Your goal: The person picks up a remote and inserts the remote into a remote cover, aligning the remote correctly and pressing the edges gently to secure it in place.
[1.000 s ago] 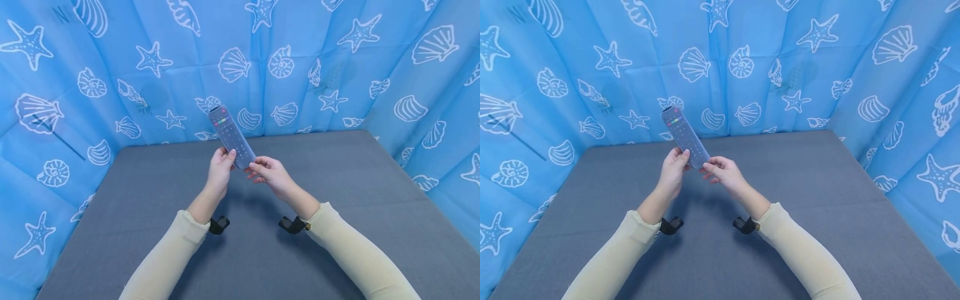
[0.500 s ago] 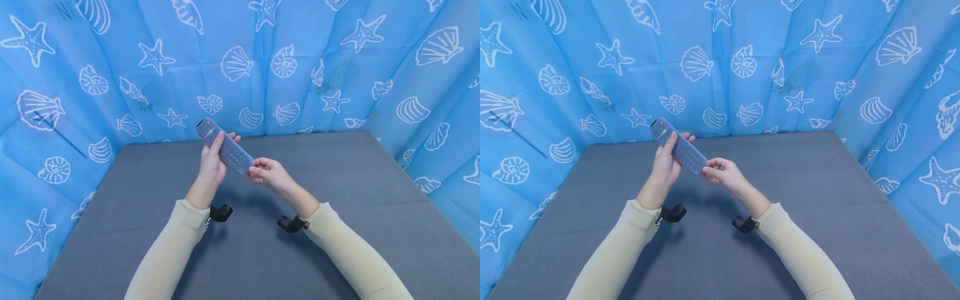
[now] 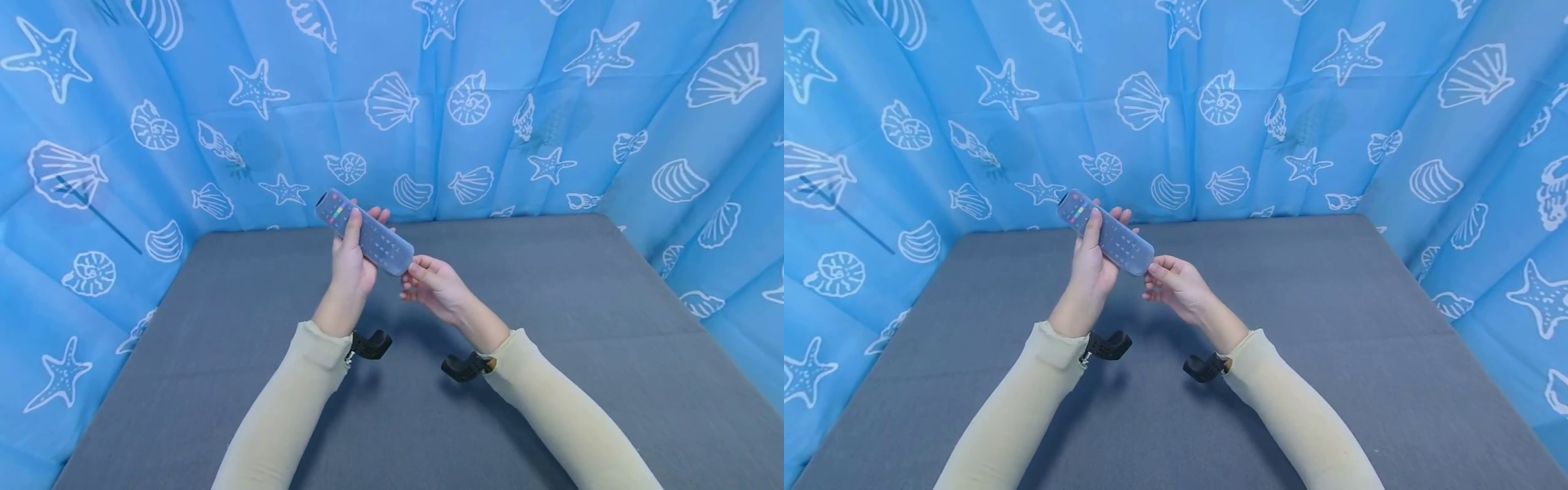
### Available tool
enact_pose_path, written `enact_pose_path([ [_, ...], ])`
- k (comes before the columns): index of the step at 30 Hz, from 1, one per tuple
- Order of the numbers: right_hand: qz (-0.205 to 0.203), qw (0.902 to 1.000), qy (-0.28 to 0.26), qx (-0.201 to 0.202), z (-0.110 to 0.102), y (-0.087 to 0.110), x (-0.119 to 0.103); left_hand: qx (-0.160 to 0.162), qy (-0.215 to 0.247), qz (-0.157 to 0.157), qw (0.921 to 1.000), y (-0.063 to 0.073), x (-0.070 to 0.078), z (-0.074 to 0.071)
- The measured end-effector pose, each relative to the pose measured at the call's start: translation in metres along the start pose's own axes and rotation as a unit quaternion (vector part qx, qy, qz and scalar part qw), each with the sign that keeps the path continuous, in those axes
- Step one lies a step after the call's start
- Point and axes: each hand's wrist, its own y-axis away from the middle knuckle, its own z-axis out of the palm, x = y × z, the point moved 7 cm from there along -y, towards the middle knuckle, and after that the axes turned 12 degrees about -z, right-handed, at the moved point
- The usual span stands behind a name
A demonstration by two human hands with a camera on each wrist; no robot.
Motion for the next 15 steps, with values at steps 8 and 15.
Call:
enact_pose_path([
  [8,-0.029,0.9995,0.008,0.011,0.0082,0.0012,-0.0059,-0.013,0.002,0.016,0.9998,0.0045,-0.0011,0.0049],
  [15,-0.029,0.9976,-0.044,0.045,0.0108,0.0021,-0.0077,0.013,0.033,0.000,0.9994,0.0040,-0.0032,0.0032],
])
